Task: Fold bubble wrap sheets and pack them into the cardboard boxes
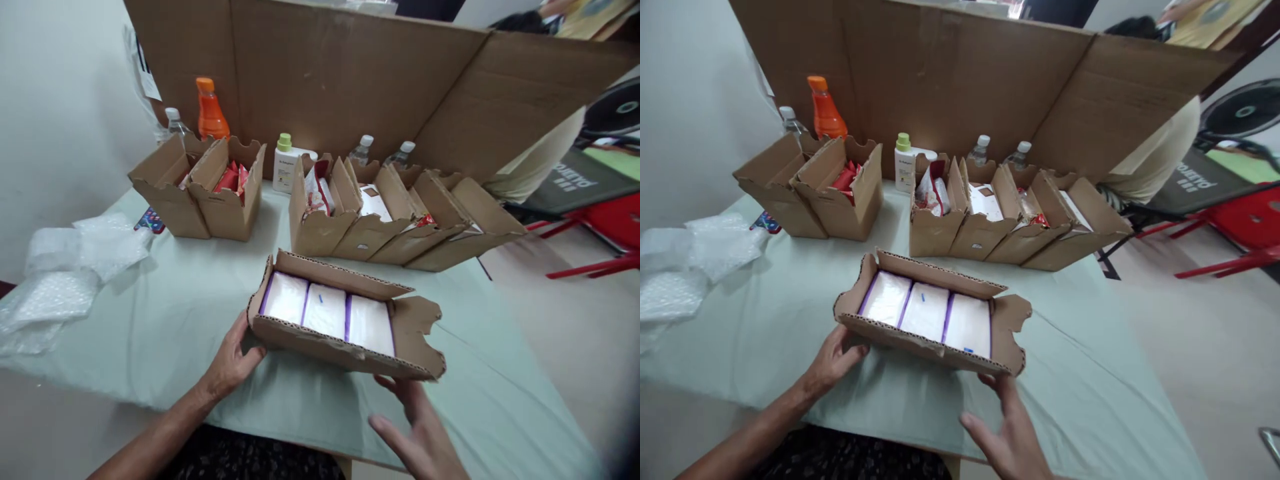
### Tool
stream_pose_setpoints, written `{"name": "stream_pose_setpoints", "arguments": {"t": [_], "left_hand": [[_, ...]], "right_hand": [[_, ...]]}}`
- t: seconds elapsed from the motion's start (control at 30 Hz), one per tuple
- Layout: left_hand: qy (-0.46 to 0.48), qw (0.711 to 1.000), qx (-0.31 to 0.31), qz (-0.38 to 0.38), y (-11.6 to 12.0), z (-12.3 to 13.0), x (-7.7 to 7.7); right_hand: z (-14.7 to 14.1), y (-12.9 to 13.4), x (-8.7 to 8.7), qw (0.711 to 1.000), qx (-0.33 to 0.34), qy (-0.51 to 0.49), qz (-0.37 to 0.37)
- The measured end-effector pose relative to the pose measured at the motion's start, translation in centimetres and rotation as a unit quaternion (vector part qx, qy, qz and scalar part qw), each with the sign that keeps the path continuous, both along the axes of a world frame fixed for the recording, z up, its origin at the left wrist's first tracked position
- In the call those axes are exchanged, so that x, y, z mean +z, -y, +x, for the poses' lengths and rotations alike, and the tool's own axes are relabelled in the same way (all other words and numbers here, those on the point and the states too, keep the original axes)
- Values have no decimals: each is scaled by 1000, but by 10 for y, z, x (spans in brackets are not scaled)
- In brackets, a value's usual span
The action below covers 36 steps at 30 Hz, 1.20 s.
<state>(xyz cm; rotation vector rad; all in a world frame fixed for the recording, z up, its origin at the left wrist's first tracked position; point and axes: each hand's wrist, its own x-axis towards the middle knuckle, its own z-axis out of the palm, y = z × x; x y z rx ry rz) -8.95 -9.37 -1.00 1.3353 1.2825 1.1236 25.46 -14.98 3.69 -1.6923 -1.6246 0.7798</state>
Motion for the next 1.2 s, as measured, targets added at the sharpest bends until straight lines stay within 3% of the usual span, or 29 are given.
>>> {"name": "stream_pose_setpoints", "arguments": {"t": [0.13,0.27,0.4,0.53,0.73,1.0,1.1,1.2], "left_hand": [[-17,999,20,-26,-20,13,0],[-26,999,40,8,-73,6,8],[-40,998,56,-8,-119,-9,16],[-34,996,75,-23,-134,-18,16],[-32,997,64,-24,-124,-18,10],[-33,997,58,39,-143,9,14],[-107,992,31,52,-137,-1,11],[-240,968,13,74,-103,-26,1]], "right_hand": [[-32,-50,-13,1000,-3,-4,-15],[-55,-115,-11,999,-12,-33,16],[-70,-151,-15,998,-21,-46,29],[-82,-151,-20,996,-25,-65,51],[-79,-134,-21,997,-56,-35,42],[-63,-161,-15,996,-69,-47,25],[-66,-156,-30,996,-93,5,15],[-66,-141,-52,997,-39,54,37]]}}
